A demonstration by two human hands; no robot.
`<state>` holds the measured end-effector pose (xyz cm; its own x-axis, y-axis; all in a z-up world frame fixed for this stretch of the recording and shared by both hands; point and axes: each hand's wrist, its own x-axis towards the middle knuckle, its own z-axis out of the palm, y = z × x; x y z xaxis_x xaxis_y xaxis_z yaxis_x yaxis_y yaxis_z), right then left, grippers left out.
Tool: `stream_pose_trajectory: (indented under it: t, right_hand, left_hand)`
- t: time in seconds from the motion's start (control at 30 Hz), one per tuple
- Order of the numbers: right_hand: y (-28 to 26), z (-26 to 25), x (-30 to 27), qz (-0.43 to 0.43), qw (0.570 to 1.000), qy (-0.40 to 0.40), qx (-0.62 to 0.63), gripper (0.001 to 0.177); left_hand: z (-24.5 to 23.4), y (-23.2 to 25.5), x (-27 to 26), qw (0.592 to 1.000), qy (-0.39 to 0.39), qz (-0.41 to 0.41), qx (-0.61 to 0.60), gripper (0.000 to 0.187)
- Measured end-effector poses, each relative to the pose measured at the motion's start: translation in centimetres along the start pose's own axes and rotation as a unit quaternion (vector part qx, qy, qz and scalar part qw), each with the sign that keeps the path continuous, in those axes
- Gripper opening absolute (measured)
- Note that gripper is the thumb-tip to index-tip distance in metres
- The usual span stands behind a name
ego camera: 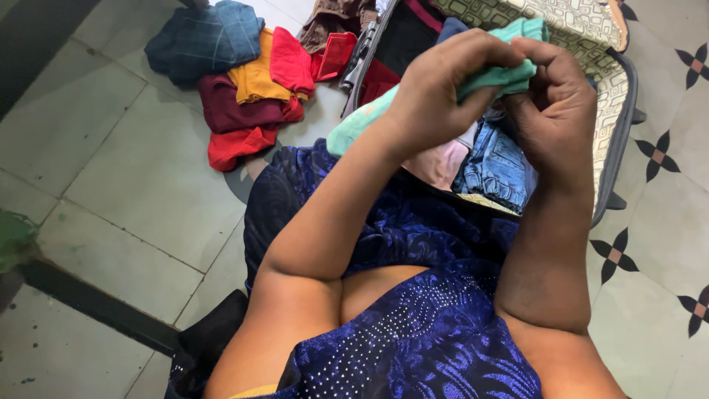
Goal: The person folds various clothing items, including jeans, a graphic t-shirt, and shorts, then places them into an open suitcase. The person continues to fold and stack the clothes neatly inside the suitcase.
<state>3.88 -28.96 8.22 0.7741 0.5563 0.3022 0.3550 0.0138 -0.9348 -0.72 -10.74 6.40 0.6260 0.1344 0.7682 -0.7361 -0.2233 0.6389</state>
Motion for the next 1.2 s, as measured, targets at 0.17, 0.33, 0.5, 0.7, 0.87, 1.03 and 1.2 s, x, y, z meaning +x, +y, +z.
stream_pose_trajectory:
  t: [0.17,0.33,0.5,0.7,0.87,1.03,1.2]
  right_hand:
    - [1.6,-0.7,-0.5,0.020,0.999,0.023,0.013,0.030]
    - [2.9,-0.4,-0.7,-0.011,1.000,0.006,0.023,0.018]
    - [2.9,0.0,-0.7,0.035,0.998,0.032,0.049,0.023]
    - [3.5,0.0,-1.0,0.031,0.998,0.028,0.056,0.020]
    - [4.5,-0.6,-1.3,-0.001,0.999,0.011,0.035,0.024]
    - [5.1,-0.8,-1.6,0.011,0.999,0.020,0.033,0.027]
    - [4.8,-0.4,-1.7,0.030,0.999,0.037,0.017,0.029]
  left_hand:
    - [1.7,7.5,-2.5,0.992,0.003,0.113,0.053,0.029]
    - [3.3,11.3,-5.6,0.993,-0.050,0.097,0.045,0.029]
    - [4.2,11.8,-6.9,0.993,-0.065,0.083,0.047,0.028]
    - [4.1,10.2,-6.6,0.996,-0.056,0.052,0.056,0.027]
    - [2.7,5.6,-3.6,0.997,-0.041,-0.005,0.062,0.027]
    - [2.1,3.8,-2.3,0.997,-0.033,-0.049,0.046,0.027]
    - [1.3,2.1,-0.9,0.996,-0.031,-0.067,0.040,0.027]
